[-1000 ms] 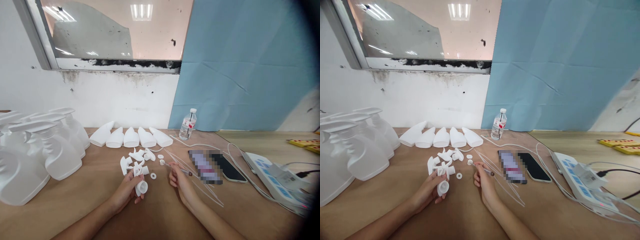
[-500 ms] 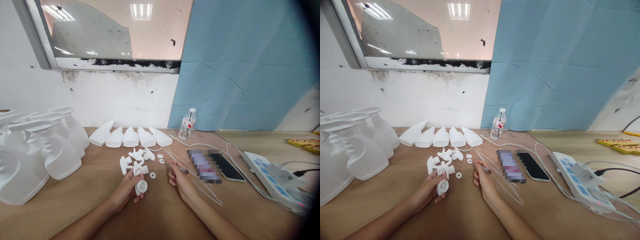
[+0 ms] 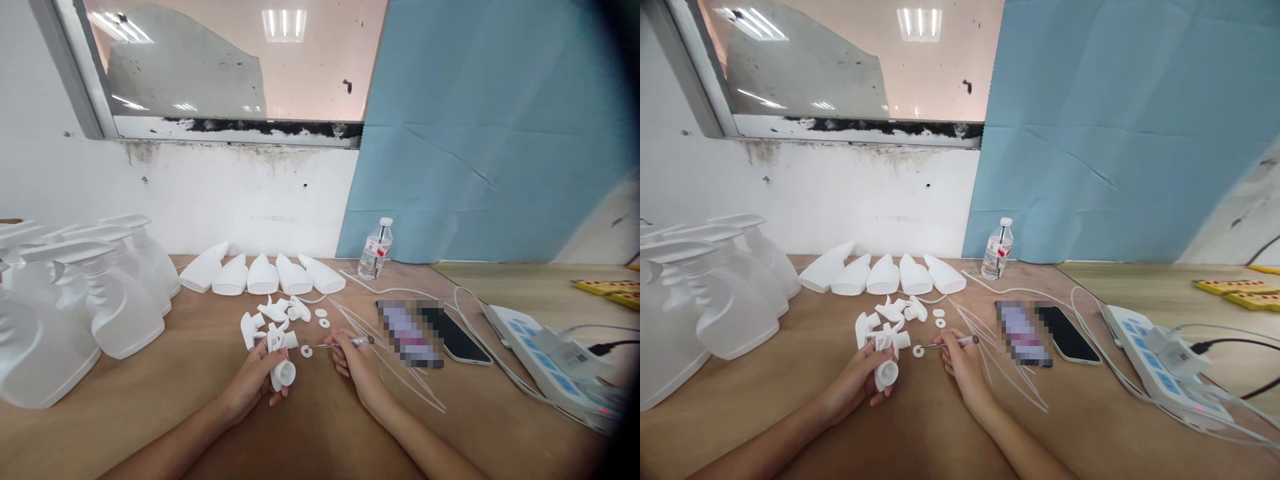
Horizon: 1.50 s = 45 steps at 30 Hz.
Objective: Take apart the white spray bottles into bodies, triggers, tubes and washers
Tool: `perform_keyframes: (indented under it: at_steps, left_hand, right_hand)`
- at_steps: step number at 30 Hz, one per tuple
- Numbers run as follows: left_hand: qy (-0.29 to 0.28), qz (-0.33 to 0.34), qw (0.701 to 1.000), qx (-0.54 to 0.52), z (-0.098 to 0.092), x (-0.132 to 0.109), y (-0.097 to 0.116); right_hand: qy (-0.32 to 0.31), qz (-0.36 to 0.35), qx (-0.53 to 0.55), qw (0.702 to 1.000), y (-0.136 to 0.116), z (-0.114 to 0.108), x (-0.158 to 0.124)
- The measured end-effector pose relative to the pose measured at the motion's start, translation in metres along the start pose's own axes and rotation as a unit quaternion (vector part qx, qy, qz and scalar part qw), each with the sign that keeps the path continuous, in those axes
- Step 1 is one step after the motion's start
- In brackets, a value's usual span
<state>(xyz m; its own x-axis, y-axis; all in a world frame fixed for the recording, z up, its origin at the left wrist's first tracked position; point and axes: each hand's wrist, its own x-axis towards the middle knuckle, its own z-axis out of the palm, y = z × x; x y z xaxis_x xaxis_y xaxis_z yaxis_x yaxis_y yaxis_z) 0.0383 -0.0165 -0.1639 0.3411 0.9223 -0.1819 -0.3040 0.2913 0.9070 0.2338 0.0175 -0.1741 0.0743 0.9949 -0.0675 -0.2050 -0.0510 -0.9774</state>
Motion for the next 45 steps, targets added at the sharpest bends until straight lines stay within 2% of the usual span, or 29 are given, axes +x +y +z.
perform_keyframes:
  at_steps: [9,16,19,27,40,45]
  left_hand:
    - [-0.008,0.002,1.000,-0.001,0.000,0.000,0.002]
    - [-0.088,-0.076,0.993,-0.005,-0.003,-0.008,0.015]
    - [-0.103,-0.082,0.991,-0.023,-0.005,-0.011,0.017]
    - [-0.096,-0.096,0.987,-0.089,-0.009,-0.008,0.018]
    - [-0.084,-0.098,0.985,-0.116,-0.011,-0.005,0.016]
    - [-0.079,-0.094,0.986,-0.111,-0.009,-0.005,0.017]
  right_hand:
    - [-0.012,0.014,-0.051,0.999,-0.004,0.001,-0.003]
    - [-0.032,0.021,-0.070,0.997,-0.005,0.002,-0.002]
    - [-0.036,0.021,-0.077,0.996,-0.005,0.002,-0.002]
    - [-0.065,0.025,-0.095,0.993,-0.006,0.000,-0.001]
    - [-0.139,0.008,-0.140,0.980,-0.006,0.001,-0.001]
    - [-0.148,-0.018,-0.156,0.976,-0.004,0.004,-0.003]
